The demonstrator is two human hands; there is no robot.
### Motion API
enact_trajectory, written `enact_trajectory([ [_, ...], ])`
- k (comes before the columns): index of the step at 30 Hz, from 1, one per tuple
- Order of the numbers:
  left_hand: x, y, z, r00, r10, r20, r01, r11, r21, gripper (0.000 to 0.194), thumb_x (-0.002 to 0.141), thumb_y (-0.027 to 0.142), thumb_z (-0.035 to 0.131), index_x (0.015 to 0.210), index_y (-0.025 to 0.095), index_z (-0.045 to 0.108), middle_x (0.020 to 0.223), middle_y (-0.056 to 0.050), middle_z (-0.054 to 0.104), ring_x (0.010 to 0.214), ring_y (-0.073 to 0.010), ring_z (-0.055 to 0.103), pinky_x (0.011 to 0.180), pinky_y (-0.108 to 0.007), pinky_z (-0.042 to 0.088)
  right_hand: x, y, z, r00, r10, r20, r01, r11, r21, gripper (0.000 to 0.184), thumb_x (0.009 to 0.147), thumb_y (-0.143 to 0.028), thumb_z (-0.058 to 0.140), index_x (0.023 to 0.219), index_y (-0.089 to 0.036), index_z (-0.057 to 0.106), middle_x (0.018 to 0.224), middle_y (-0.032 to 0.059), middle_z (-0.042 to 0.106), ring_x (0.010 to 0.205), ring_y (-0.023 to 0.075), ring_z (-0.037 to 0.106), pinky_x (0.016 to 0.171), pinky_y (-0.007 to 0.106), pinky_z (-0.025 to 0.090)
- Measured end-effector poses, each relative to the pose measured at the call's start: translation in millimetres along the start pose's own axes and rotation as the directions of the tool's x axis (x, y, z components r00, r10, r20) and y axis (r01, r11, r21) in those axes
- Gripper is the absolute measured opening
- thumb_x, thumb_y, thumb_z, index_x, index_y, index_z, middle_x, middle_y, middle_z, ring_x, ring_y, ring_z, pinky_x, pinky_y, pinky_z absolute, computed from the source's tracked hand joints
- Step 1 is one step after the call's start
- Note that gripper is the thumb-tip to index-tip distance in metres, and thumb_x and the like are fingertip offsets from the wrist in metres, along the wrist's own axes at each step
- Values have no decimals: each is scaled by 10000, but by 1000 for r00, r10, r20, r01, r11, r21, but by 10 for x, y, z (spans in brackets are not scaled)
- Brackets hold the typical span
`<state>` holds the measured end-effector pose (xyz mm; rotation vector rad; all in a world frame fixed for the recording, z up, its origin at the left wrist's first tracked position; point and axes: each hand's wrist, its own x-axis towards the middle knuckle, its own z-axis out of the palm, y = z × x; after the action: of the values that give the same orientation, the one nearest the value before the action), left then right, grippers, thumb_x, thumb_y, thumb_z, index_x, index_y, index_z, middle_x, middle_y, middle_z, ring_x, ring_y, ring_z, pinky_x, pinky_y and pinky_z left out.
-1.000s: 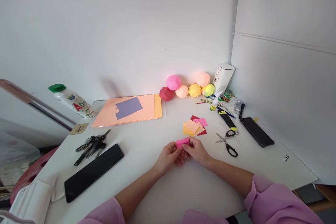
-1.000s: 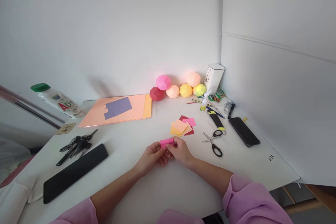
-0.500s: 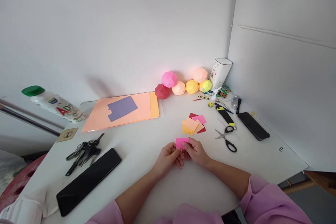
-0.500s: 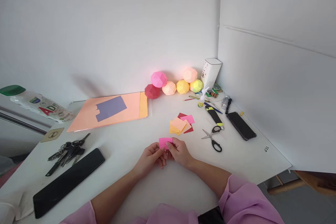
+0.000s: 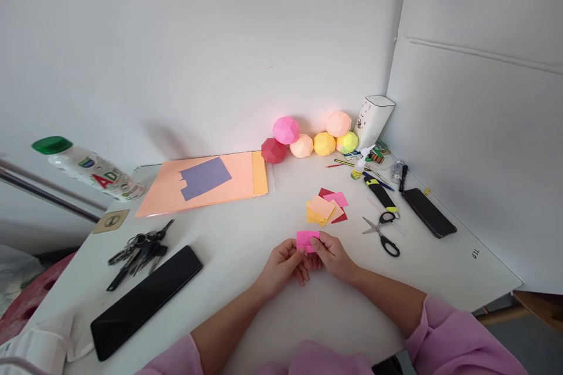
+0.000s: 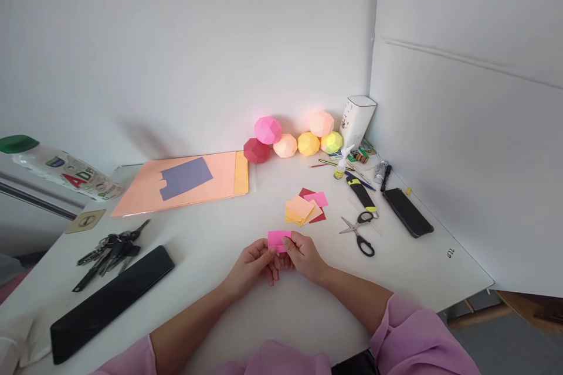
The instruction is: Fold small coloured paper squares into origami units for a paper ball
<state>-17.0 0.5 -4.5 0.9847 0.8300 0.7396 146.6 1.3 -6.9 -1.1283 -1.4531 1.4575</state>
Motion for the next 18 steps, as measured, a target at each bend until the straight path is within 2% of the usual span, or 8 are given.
enact_trajectory([
  [10,3,-7,-15,1000,-2,-6,2,1000,-18,355,794,496,578,839,151,509,628,-17,630,470,-131,596,421,-242,478,-11,-10,-15,1000,22,21,-22,999,29,298,859,-455,522,857,-158,547,595,-22,548,493,97,487,483,229,413],
  [18,5,2,8,1000,-10,-10,10,1000,5,358,758,490,625,820,155,512,627,1,620,469,-126,595,422,-240,475,-7,-20,-13,1000,10,17,-10,1000,23,307,856,-464,516,811,-162,544,569,-26,539,472,96,471,461,226,401],
])
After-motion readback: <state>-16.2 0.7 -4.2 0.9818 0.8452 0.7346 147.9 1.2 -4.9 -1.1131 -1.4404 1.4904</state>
